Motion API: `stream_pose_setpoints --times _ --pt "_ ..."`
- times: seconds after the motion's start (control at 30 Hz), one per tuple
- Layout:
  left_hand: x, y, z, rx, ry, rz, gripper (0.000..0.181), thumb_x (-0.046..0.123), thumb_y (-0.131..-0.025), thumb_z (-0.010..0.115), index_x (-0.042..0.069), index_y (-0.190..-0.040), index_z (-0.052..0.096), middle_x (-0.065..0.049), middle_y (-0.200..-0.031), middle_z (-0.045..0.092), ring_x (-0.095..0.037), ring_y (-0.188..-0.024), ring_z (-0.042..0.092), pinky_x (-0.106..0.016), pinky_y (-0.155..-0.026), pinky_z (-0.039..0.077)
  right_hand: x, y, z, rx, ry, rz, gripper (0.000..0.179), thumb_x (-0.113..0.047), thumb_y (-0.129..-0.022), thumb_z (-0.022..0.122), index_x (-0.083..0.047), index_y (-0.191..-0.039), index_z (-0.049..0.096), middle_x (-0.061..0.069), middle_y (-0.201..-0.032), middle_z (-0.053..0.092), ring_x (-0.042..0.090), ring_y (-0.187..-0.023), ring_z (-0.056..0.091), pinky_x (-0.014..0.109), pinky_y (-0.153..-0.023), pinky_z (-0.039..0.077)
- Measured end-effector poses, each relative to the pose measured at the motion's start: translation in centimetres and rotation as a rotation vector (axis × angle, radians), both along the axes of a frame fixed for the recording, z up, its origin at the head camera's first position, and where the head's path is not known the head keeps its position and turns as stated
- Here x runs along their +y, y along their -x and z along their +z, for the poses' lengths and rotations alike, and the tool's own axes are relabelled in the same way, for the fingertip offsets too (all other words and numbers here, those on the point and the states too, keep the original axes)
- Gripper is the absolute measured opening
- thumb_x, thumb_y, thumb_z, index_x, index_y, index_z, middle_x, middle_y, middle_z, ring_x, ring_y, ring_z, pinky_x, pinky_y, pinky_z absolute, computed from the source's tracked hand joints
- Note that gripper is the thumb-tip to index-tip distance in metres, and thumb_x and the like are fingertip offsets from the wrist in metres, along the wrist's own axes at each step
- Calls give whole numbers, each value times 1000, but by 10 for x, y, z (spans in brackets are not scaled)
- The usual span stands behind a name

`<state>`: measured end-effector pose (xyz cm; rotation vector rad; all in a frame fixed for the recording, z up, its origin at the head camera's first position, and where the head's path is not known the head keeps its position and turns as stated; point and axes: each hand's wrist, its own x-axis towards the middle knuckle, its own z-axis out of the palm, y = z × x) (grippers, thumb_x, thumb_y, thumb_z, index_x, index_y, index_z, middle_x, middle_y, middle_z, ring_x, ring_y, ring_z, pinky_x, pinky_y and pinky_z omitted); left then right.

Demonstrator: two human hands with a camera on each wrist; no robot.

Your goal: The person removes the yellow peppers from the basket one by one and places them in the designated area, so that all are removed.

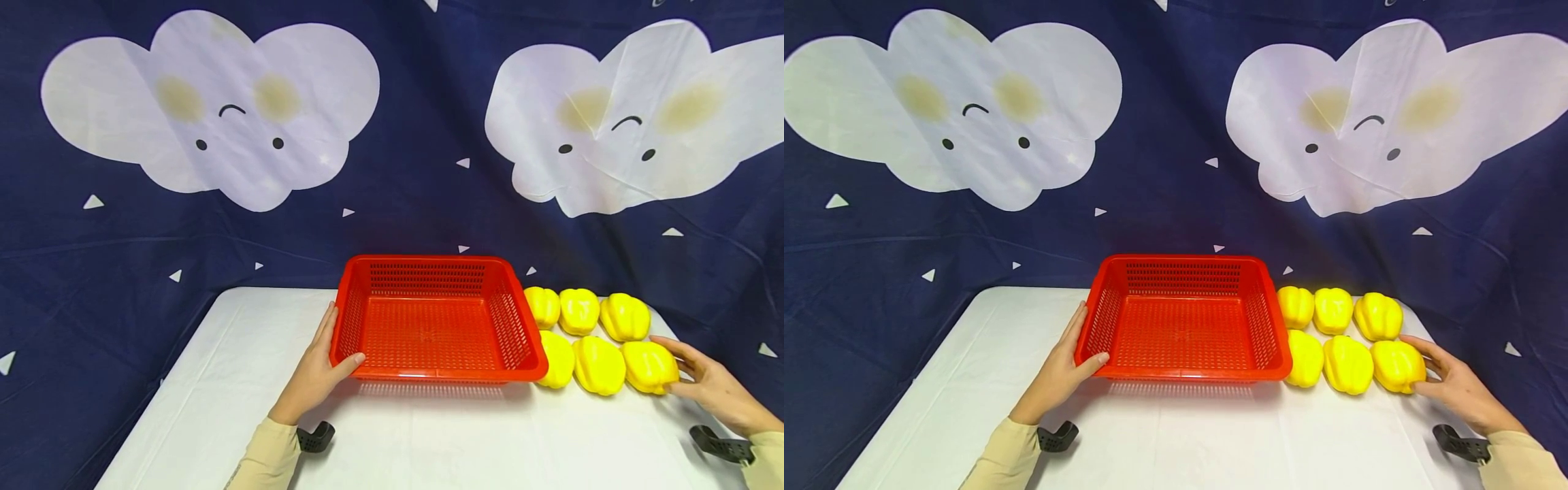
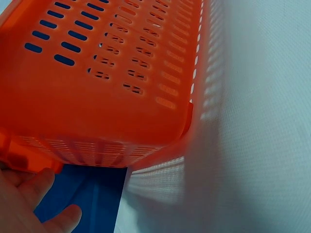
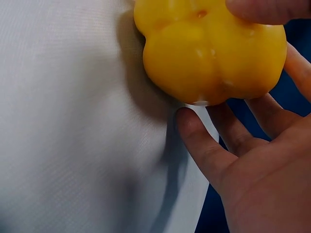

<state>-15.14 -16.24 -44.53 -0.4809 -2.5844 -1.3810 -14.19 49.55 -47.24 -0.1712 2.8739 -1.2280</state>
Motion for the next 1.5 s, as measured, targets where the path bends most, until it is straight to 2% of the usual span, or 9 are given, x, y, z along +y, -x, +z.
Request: stream_pose_setpoints --times 0.53,0.7,0.8,1.03,1.23,1.3,1.37,1.47,1.5 --pt "1 1 0 -4 0 4 102 47 -92 71 4 -161 10 -2 -168 3 -27 -153 14 -54 -120 19 -1 0 3 42 10 -7 87 6 -83 71 4 -155 24 -38 -126 33 -18 -102 34 7 -71 37" --pt "1 2 0 -2 5 2 102 47 -92 71 5 -161 10 -3 -168 3 -27 -153 13 -54 -120 18 -4 -3 8 51 -5 -50 82 -4 -91 71 -4 -159 24 -36 -129 33 -18 -106 31 5 -75 36" --pt "1 3 1 -2 6 -5 102 47 -92 71 5 -161 10 -2 -168 3 -27 -153 13 -54 -120 19 -9 -4 13 88 3 -74 76 -9 -94 71 -9 -158 29 -35 -129 35 -19 -108 33 2 -78 34" --pt "-1 2 2 0 43 -27 100 47 -93 69 4 -161 10 -6 -169 3 -31 -152 15 -56 -119 20 -23 -3 30 257 90 -105 63 1 -93 68 -19 -149 47 -26 -133 44 -20 -114 38 -1 -89 36" --pt "-7 2 8 -12 98 -37 99 49 -93 67 3 -161 12 -8 -168 6 -33 -152 17 -58 -117 22 -53 -4 45 303 -43 -227 59 -13 -97 67 -4 -150 44 -19 -141 44 -23 -115 33 -5 -93 26" --pt "-9 3 12 -15 111 -35 98 49 -93 67 2 -160 14 -9 -168 7 -34 -152 17 -58 -117 23 -67 -3 54 304 -82 -251 57 -15 -97 66 -2 -149 45 -5 -146 46 -10 -127 39 -5 -92 23" --pt "-11 4 17 -14 125 -35 97 46 -94 68 0 -160 14 -12 -168 7 -35 -151 18 -59 -117 24 -83 -3 63 314 -112 -266 54 -15 -97 65 0 -145 48 11 -147 47 13 -135 44 -5 -91 22" --pt "-16 5 27 -11 152 -34 97 44 -94 68 1 -160 13 -12 -168 7 -35 -152 16 -59 -117 22 -109 -1 77 329 -131 -268 50 -13 -96 65 2 -142 50 28 -142 46 49 -128 42 -3 -90 22" --pt "-17 6 31 -7 165 -33 97 44 -94 68 2 -161 12 -11 -168 6 -35 -152 15 -59 -117 22 -117 0 81 339 -132 -268 49 -12 -95 65 2 -140 52 29 -141 46 49 -127 42 -3 -89 23"
